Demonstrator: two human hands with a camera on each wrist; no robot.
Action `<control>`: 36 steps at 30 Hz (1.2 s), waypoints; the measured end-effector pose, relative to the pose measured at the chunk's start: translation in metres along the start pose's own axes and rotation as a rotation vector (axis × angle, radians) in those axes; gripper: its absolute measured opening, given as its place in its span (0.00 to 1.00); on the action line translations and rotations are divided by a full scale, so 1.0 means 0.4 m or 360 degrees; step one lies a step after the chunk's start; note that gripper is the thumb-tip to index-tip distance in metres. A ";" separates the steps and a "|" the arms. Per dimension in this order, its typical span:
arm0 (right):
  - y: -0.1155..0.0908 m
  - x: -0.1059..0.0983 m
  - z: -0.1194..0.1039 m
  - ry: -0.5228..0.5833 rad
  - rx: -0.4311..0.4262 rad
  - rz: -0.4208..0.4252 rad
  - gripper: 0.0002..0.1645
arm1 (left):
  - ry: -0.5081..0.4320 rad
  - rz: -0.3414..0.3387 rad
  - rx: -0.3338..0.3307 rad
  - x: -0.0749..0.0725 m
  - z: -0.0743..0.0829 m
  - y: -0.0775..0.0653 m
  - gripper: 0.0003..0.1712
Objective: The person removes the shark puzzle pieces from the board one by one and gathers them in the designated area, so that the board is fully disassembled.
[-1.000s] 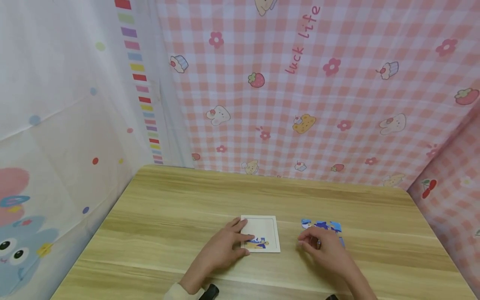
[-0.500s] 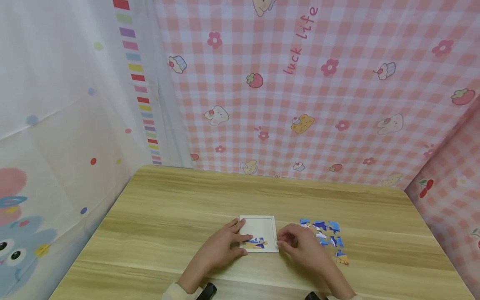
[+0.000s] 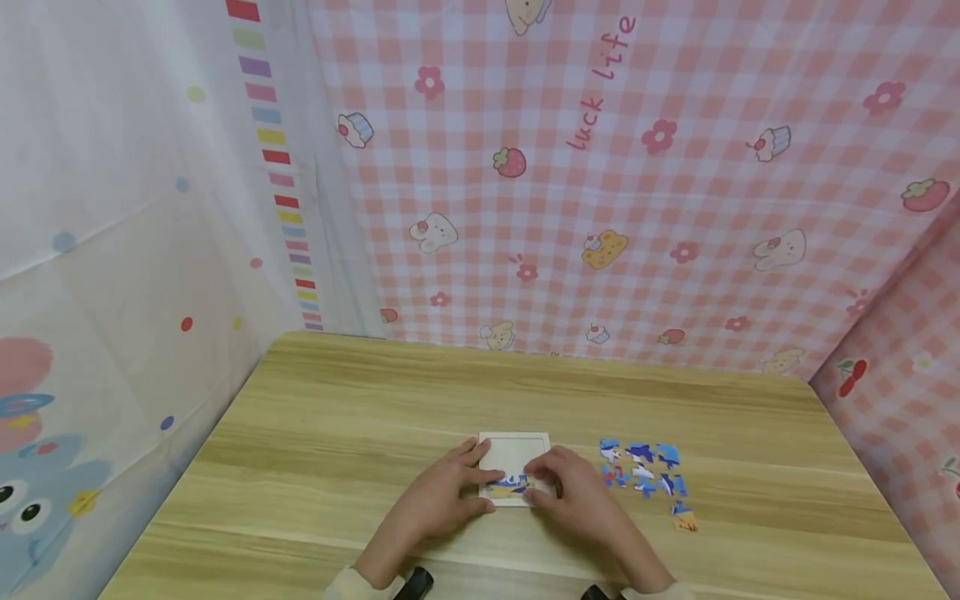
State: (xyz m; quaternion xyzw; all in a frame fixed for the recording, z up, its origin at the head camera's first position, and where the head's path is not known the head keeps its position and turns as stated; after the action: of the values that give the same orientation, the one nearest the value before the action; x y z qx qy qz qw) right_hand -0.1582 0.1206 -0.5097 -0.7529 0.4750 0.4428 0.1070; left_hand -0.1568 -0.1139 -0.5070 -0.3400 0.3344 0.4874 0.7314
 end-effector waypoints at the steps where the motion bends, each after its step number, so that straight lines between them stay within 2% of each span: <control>1: 0.001 0.004 0.000 -0.0020 0.0014 -0.0005 0.13 | -0.0002 0.0003 0.0001 0.001 0.000 0.000 0.25; 8: 0.004 0.020 0.000 -0.0095 0.0039 0.0006 0.10 | 0.0015 0.0015 0.0006 0.004 -0.003 0.001 0.24; 23: 0.003 0.022 0.000 -0.0094 0.0036 0.0027 0.09 | 0.0025 0.0025 -0.0006 0.008 -0.003 -0.001 0.24; 31: 0.004 0.024 0.003 -0.0049 0.0035 0.0058 0.12 | 0.0012 0.0022 -0.0030 0.011 -0.002 0.003 0.23; 36: 0.002 0.026 0.004 0.0058 0.0009 0.0070 0.13 | 0.0011 0.0011 -0.0034 0.012 -0.004 0.003 0.23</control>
State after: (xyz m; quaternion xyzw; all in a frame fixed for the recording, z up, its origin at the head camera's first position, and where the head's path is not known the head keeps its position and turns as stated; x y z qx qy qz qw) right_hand -0.1579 0.1145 -0.5184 -0.7498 0.4946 0.4300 0.0907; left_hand -0.1566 -0.1126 -0.5121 -0.3484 0.3329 0.4924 0.7248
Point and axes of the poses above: each hand's wrist, its own y-axis towards the middle knuckle, its own x-axis out of the palm, z = x × y, the point moved 1 cm from there along y, towards the middle knuckle, and after that the axes turned 15 degrees about -x, right-handed, at the moved point
